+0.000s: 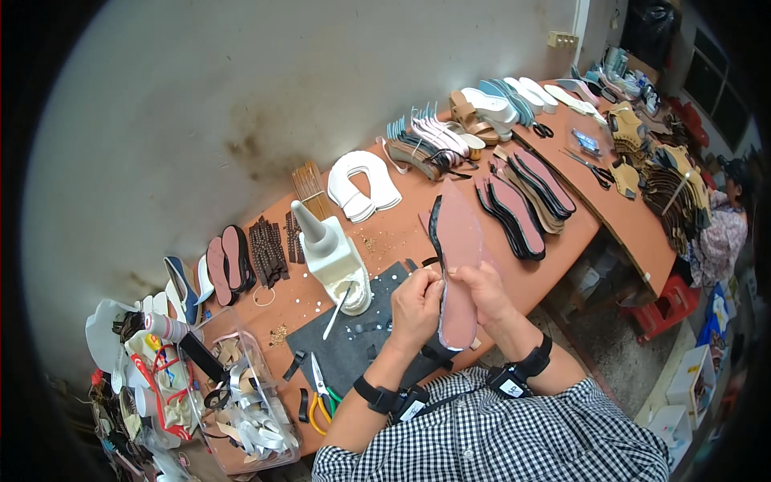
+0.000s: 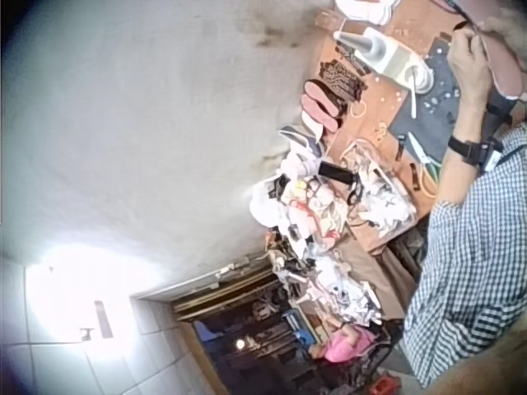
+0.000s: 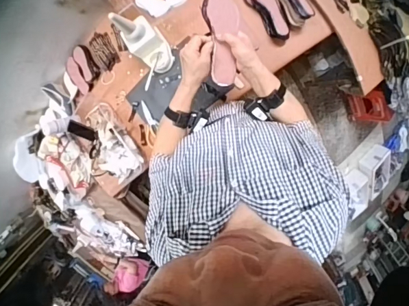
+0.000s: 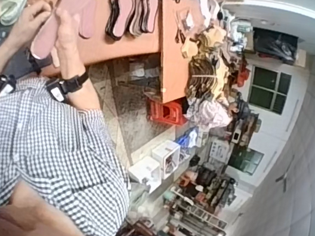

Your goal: The recorder is attaching and stitching black decorative straps onto pink shoe insoles or upper components at a workbench.

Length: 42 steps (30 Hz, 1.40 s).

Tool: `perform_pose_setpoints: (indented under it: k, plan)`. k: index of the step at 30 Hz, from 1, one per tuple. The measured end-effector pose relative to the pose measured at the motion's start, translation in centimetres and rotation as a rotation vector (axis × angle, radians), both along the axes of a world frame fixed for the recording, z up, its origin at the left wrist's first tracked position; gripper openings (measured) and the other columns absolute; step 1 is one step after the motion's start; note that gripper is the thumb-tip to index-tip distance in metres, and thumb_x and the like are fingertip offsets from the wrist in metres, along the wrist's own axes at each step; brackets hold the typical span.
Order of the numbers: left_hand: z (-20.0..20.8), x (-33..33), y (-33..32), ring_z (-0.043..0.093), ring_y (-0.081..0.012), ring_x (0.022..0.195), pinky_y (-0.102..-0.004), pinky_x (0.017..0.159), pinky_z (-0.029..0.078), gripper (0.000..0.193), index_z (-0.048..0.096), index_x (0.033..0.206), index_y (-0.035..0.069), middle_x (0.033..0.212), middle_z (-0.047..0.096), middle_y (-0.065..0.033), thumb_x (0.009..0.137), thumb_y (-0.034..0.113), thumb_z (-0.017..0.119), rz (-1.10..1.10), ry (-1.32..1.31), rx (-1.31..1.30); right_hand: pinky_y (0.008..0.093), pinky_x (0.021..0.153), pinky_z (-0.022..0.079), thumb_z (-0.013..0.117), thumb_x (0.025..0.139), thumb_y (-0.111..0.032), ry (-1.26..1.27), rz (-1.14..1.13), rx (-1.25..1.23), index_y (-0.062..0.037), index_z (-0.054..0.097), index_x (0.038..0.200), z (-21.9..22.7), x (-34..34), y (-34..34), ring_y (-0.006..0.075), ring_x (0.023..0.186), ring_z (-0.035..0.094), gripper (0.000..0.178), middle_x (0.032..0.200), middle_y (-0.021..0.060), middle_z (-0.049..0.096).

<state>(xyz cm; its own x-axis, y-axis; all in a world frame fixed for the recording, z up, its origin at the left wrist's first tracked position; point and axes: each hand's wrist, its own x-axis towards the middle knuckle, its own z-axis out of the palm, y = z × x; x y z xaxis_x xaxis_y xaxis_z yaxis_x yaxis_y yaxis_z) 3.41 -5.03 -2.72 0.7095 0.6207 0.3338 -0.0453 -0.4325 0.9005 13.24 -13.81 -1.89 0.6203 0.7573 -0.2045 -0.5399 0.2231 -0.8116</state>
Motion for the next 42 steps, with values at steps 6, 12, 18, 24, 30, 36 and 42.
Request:
perform_pose_setpoints:
  k: [6, 12, 18, 24, 30, 36, 42]
  plan:
    - [2.0, -0.1, -1.0, 0.052, -0.0115, 0.059, -0.0249, 0.054, 0.041, 0.011, 0.06, 0.087, -0.002, 0.067, 0.056, -0.0077, 0.08, 0.006, 0.057, 0.085, 0.094, -0.084, 0.0228, 0.062, 0.045, 0.052, 0.079, -0.006, -0.073, -0.005, 0.035, -0.004, 0.053, 0.091, -0.3, 0.0, 0.1, 0.0075, 0.071, 0.052, 0.012, 0.08, -0.0008, 0.054]
    - [1.8, 0.3, -1.6, 0.057, -0.0303, 0.071, -0.0369, 0.063, 0.046, 0.012, 0.059, 0.086, -0.001, 0.075, 0.058, -0.016, 0.076, 0.004, 0.054, 0.112, -0.014, 0.233, 0.0225, 0.063, 0.043, 0.052, 0.079, -0.005, -0.137, -0.05, 0.104, -0.0048, 0.052, 0.089, 0.4, -0.6, -0.2, 0.0065, 0.073, 0.051, 0.01, 0.081, -0.0014, 0.053]
    - [2.6, 0.6, -1.8, 0.048, -0.0256, 0.061, -0.0359, 0.056, 0.039, 0.015, 0.056, 0.083, -0.002, 0.066, 0.048, -0.0104, 0.069, 0.001, 0.054, 0.122, -0.045, 0.807, 0.0227, 0.063, 0.044, 0.052, 0.081, -0.007, -0.018, -0.095, 0.085, -0.005, 0.055, 0.089, 1.0, -1.3, -0.6, 0.0077, 0.071, 0.053, 0.008, 0.081, -0.0001, 0.056]
    - [2.8, 0.6, -2.2, 0.044, -0.0223, 0.06, -0.0335, 0.056, 0.037, 0.021, 0.056, 0.085, -0.002, 0.066, 0.045, -0.008, 0.065, 0.005, 0.054, 0.057, -0.046, 0.993, 0.0233, 0.06, 0.046, 0.057, 0.084, -0.014, 0.194, 0.027, 0.241, -0.0055, 0.059, 0.087, 0.1, -0.6, -0.9, 0.0085, 0.068, 0.055, 0.009, 0.079, 0.0001, 0.059]
    - [2.4, 0.1, -1.2, 0.05, -0.0187, 0.06, -0.0283, 0.054, 0.039, 0.01, 0.058, 0.082, 0.001, 0.068, 0.052, -0.0061, 0.076, 0.009, 0.056, -0.048, -0.174, 0.747, 0.0225, 0.056, 0.045, 0.06, 0.082, -0.013, 0.03, -0.003, 0.081, -0.0046, 0.058, 0.09, 0.7, 0.0, -0.7, 0.0087, 0.066, 0.056, 0.012, 0.078, 0.0001, 0.059]
    - [1.7, 1.4, 0.6, 0.044, -0.0038, 0.059, -0.0199, 0.052, 0.035, 0.019, 0.058, 0.08, 0.001, 0.065, 0.051, 0.0034, 0.087, 0.018, 0.055, 0.005, -0.013, -0.397, 0.0216, 0.06, 0.043, 0.059, 0.08, -0.009, -0.129, -0.016, 0.013, -0.0052, 0.055, 0.093, 1.0, -0.1, -0.7, 0.0066, 0.068, 0.052, 0.014, 0.079, -0.0021, 0.055]
    - [1.4, 2.2, 0.5, 0.042, -0.0035, 0.058, -0.0189, 0.052, 0.034, 0.019, 0.056, 0.074, 0.003, 0.065, 0.051, 0.004, 0.085, 0.019, 0.059, -0.074, 0.061, -0.433, 0.0212, 0.068, 0.04, 0.059, 0.079, -0.01, -0.225, 0.001, 0.041, -0.0058, 0.054, 0.097, 0.6, -0.2, -0.7, 0.0049, 0.076, 0.047, 0.019, 0.083, -0.0037, 0.051]
